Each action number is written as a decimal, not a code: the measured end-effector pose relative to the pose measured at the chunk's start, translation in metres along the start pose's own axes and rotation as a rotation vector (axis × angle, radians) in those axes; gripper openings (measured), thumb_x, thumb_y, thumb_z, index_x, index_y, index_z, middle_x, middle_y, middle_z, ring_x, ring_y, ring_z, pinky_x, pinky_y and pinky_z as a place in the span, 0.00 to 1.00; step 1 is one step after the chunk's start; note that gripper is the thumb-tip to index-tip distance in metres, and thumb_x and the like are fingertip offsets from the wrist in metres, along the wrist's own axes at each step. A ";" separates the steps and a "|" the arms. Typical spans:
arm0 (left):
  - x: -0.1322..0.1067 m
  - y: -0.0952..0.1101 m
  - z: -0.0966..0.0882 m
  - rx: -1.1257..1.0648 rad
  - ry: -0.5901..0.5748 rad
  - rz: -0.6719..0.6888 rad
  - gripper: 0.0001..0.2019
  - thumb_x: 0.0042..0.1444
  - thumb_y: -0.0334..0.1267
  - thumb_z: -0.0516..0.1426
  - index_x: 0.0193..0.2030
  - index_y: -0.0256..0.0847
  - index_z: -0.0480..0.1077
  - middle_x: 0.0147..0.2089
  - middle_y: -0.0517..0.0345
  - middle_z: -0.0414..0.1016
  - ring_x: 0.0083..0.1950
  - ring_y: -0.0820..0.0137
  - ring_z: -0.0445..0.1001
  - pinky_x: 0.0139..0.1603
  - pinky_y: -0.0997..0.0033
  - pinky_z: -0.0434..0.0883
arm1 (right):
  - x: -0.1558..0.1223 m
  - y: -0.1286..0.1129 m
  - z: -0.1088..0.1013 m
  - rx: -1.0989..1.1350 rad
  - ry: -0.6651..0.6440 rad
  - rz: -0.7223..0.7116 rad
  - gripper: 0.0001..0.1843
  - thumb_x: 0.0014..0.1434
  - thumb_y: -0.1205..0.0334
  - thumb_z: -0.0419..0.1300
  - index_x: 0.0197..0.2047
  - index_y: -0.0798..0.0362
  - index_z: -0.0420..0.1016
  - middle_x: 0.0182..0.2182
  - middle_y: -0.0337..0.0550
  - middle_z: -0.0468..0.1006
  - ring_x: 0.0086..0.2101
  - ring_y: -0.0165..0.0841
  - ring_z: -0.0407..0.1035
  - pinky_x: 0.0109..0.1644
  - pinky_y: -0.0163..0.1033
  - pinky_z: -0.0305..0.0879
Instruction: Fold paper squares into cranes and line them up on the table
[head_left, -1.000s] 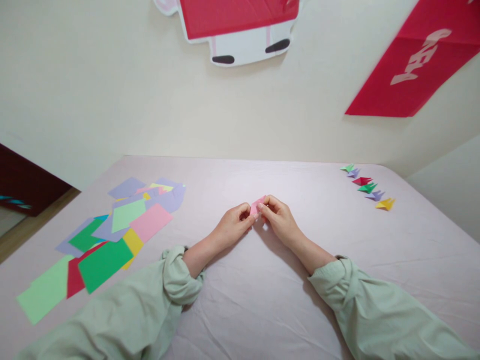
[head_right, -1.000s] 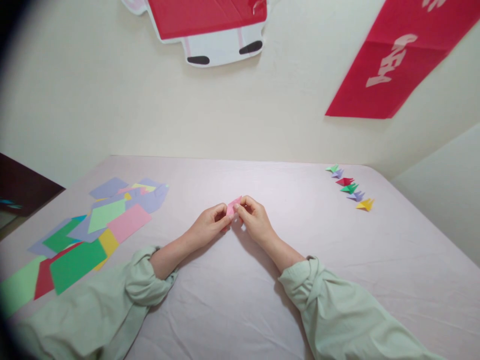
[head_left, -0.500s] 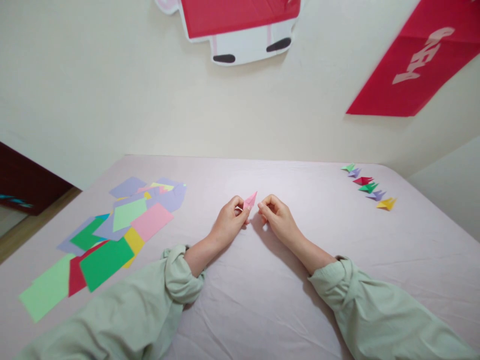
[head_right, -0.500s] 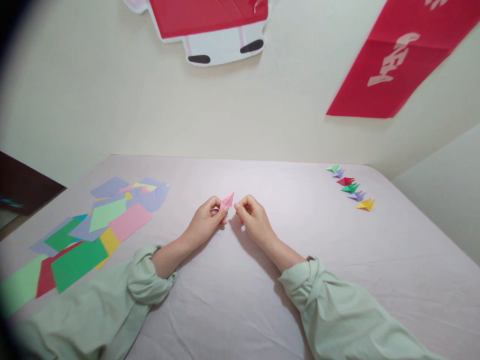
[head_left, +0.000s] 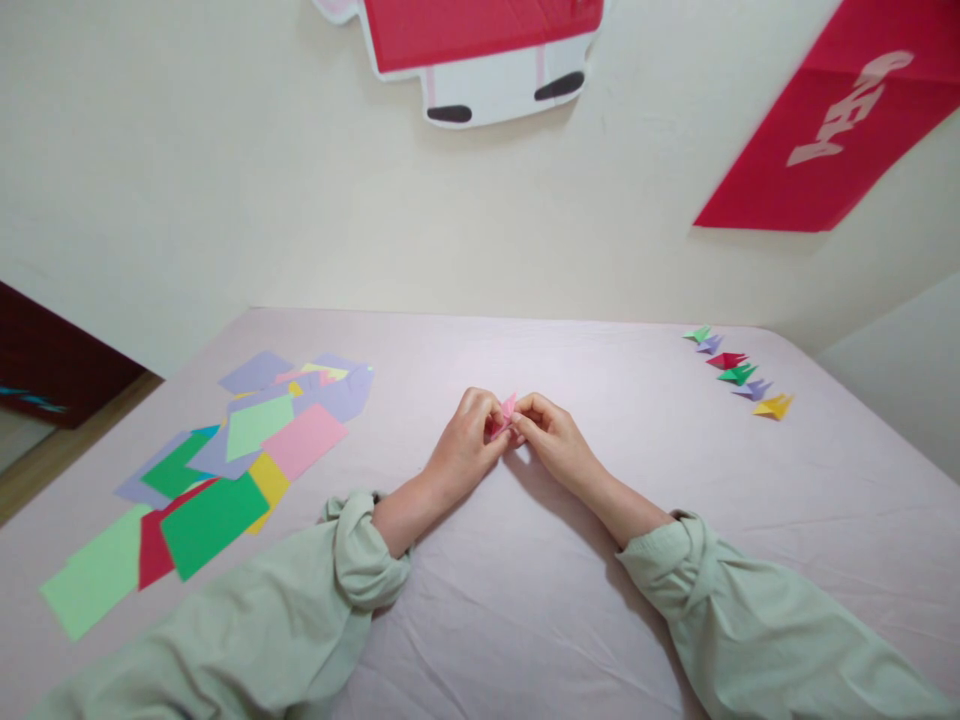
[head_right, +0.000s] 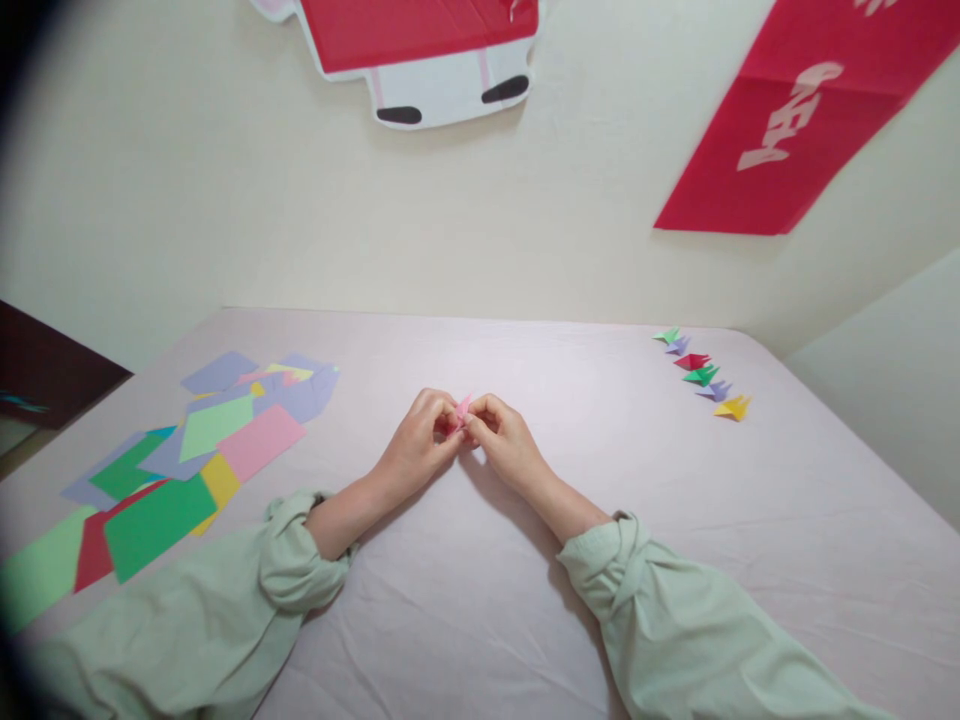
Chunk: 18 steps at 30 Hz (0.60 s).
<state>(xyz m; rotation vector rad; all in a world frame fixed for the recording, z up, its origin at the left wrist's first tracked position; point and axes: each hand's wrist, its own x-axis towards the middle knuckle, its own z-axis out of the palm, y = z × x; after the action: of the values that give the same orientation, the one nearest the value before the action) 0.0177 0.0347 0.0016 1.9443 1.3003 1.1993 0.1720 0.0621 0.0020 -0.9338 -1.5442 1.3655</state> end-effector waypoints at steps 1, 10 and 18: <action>0.000 0.000 0.000 -0.008 -0.002 -0.002 0.06 0.57 0.32 0.58 0.33 0.41 0.62 0.40 0.56 0.64 0.40 0.69 0.65 0.40 0.70 0.66 | 0.000 0.001 -0.001 -0.012 0.003 -0.003 0.10 0.57 0.54 0.60 0.31 0.52 0.68 0.27 0.36 0.71 0.27 0.28 0.65 0.33 0.35 0.64; -0.001 0.003 0.001 -0.255 0.075 -0.261 0.10 0.60 0.42 0.56 0.44 0.40 0.62 0.42 0.58 0.69 0.36 0.73 0.71 0.36 0.73 0.68 | 0.002 0.003 -0.004 -0.042 0.027 0.032 0.11 0.59 0.54 0.58 0.31 0.52 0.67 0.22 0.36 0.72 0.24 0.29 0.67 0.30 0.35 0.63; 0.004 -0.002 -0.001 -0.353 -0.025 -0.323 0.12 0.60 0.43 0.55 0.31 0.37 0.68 0.27 0.63 0.66 0.29 0.76 0.63 0.31 0.76 0.61 | 0.000 0.002 -0.004 -0.060 0.019 0.024 0.11 0.60 0.54 0.57 0.32 0.52 0.67 0.22 0.35 0.72 0.25 0.28 0.67 0.31 0.35 0.63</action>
<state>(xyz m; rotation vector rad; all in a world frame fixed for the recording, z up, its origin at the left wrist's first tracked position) 0.0167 0.0387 0.0018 1.4343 1.2353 1.1458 0.1758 0.0638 0.0004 -1.0024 -1.5711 1.3296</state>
